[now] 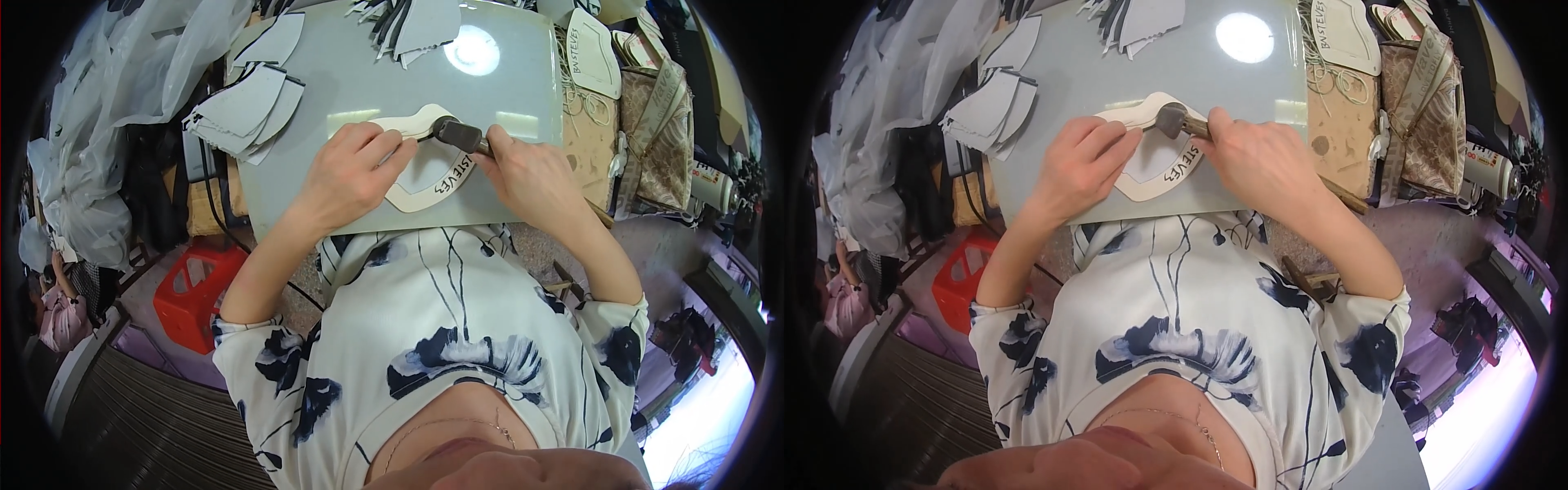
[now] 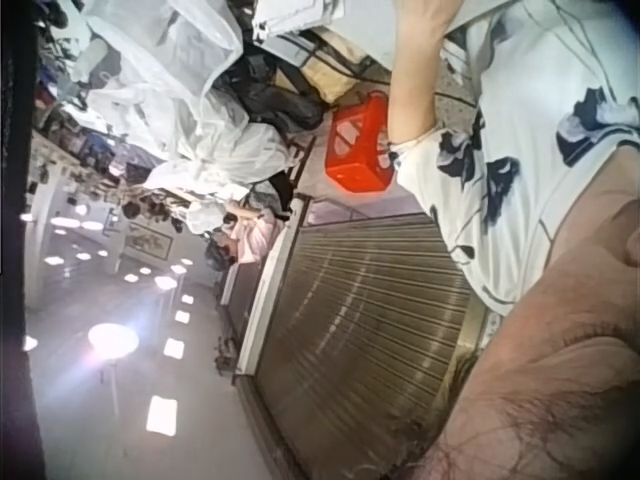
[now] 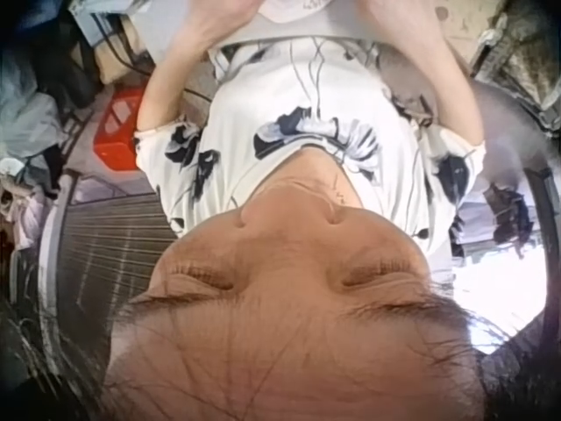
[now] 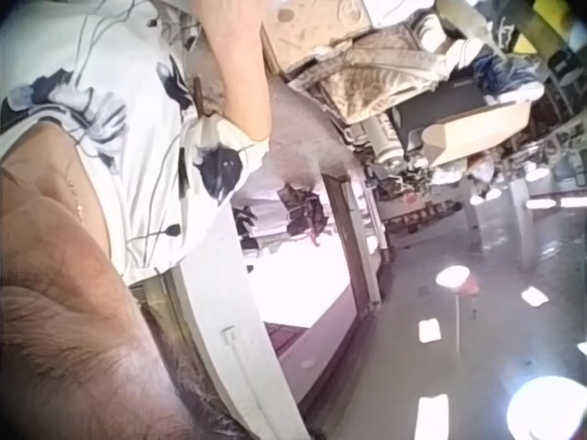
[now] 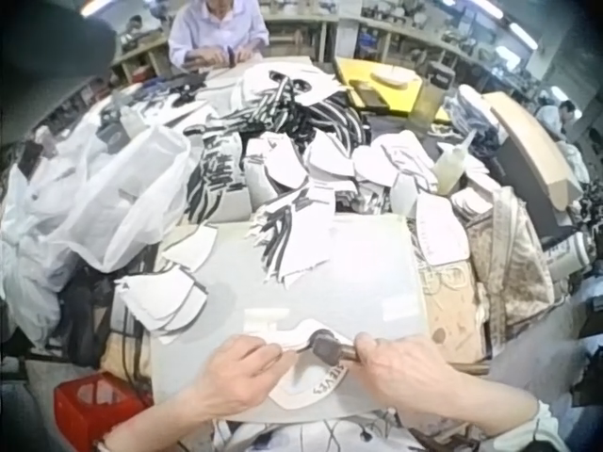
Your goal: Flattening and assembling shoe components using a hammer on a work surface.
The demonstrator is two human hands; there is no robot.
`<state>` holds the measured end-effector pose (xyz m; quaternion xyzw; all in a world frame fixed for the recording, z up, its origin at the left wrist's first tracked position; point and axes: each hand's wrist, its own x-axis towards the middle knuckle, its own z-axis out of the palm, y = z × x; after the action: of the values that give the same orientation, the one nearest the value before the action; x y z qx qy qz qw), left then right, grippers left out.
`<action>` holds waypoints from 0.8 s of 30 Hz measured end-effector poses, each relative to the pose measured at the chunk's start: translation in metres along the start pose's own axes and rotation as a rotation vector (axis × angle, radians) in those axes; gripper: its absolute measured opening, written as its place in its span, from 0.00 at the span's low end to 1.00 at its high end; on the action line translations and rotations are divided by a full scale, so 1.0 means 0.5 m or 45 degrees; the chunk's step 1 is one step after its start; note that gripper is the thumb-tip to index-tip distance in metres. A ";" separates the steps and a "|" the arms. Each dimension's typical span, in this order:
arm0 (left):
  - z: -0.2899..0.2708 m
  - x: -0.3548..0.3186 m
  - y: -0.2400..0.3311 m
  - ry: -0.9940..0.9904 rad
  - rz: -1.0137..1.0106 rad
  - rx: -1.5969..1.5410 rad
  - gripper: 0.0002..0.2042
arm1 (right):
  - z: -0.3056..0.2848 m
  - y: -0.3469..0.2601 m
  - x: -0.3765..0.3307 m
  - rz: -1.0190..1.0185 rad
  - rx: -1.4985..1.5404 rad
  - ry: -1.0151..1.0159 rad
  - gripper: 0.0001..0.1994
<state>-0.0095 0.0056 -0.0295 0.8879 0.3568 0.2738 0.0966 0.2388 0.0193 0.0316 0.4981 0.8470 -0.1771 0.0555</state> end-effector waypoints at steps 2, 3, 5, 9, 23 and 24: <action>0.000 0.000 -0.001 0.005 0.017 -0.006 0.16 | -0.002 0.001 0.000 0.004 0.012 0.003 0.13; 0.000 0.000 -0.001 -0.016 0.019 -0.003 0.17 | -0.004 0.002 0.001 -0.038 0.013 0.036 0.15; -0.002 0.000 0.000 -0.037 0.018 0.002 0.17 | -0.013 0.000 0.002 -0.083 0.014 0.068 0.16; -0.003 0.005 0.000 -0.039 0.043 -0.012 0.16 | -0.006 -0.004 0.003 -0.133 0.062 0.079 0.16; 0.000 -0.008 -0.011 0.046 0.000 -0.073 0.14 | -0.009 -0.007 0.008 -0.060 0.075 -0.108 0.12; 0.000 -0.010 -0.011 0.053 -0.004 -0.073 0.14 | -0.019 -0.008 0.007 -0.069 0.119 -0.068 0.11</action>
<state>-0.0155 0.0060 -0.0337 0.8783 0.3523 0.3022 0.1151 0.2343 0.0238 0.0406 0.4721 0.8493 -0.2311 0.0500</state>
